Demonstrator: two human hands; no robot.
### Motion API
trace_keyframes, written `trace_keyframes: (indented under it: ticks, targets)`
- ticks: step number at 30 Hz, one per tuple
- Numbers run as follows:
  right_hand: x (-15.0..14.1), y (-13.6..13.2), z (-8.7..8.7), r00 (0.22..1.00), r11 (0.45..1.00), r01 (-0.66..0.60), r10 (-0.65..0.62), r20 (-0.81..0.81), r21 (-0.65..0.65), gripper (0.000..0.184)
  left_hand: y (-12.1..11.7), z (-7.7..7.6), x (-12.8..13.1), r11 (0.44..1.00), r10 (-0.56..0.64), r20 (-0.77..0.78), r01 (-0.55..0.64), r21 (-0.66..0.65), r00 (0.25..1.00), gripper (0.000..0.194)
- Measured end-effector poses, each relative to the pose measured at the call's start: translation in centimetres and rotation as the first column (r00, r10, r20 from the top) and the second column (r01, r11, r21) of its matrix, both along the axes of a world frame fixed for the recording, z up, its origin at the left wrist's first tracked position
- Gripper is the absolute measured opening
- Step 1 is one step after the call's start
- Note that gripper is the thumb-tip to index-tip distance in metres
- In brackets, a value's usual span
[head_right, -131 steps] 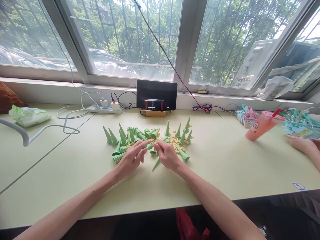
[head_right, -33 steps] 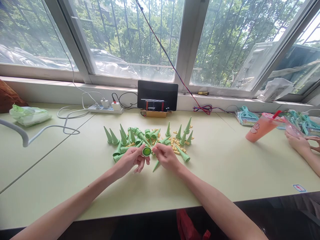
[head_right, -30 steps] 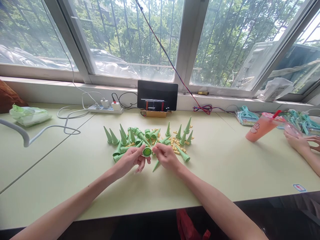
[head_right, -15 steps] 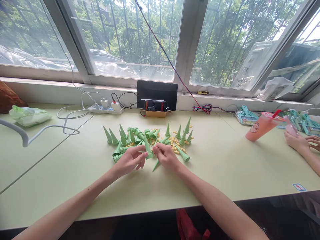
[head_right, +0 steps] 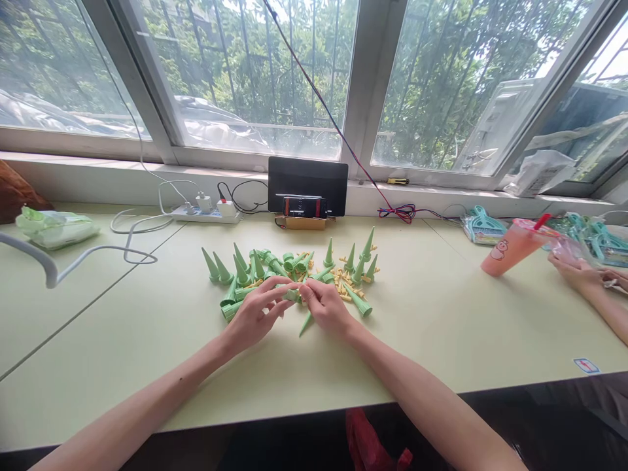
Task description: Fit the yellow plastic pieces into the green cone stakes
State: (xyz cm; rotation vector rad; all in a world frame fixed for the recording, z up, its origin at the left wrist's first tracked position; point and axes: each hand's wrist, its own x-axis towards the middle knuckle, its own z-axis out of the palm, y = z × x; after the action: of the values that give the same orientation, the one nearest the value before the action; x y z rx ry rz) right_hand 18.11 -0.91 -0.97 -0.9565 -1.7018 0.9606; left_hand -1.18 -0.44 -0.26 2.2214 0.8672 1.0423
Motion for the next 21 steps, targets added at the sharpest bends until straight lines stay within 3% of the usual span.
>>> trace_keyframes:
  ticks: [5,8,11,15,21]
  targets:
    - [0.0,0.1,0.1,0.998,0.998,0.059,-0.058,-0.03,0.036,0.045,-0.1,0.3,0.4,0.99,0.137,0.045,-0.138,0.007,0.989,0.03]
    - [0.1,0.4,-0.1,0.992,0.992,0.112,-0.108,-0.072,0.051,0.043,-0.2,0.9,0.6,0.973,0.21,0.165,-0.191,-0.126,0.964,0.034]
    - [0.2,0.5,-0.2,0.989,0.987,0.137,-0.131,-0.067,0.085,0.041,-0.4,1.3,0.6,0.942,0.2,0.191,-0.135,-0.308,0.961,0.038]
    - [0.2,0.3,0.0,0.993,0.979,0.107,-0.113,0.028,0.171,0.041,-0.3,1.5,0.5,0.878,0.076,0.168,0.013,-0.478,0.983,0.055]
    - [0.2,0.1,0.0,0.993,0.976,0.074,-0.09,0.071,0.205,0.036,-0.2,1.6,0.5,0.795,0.018,0.212,0.115,-0.596,0.977,0.055]
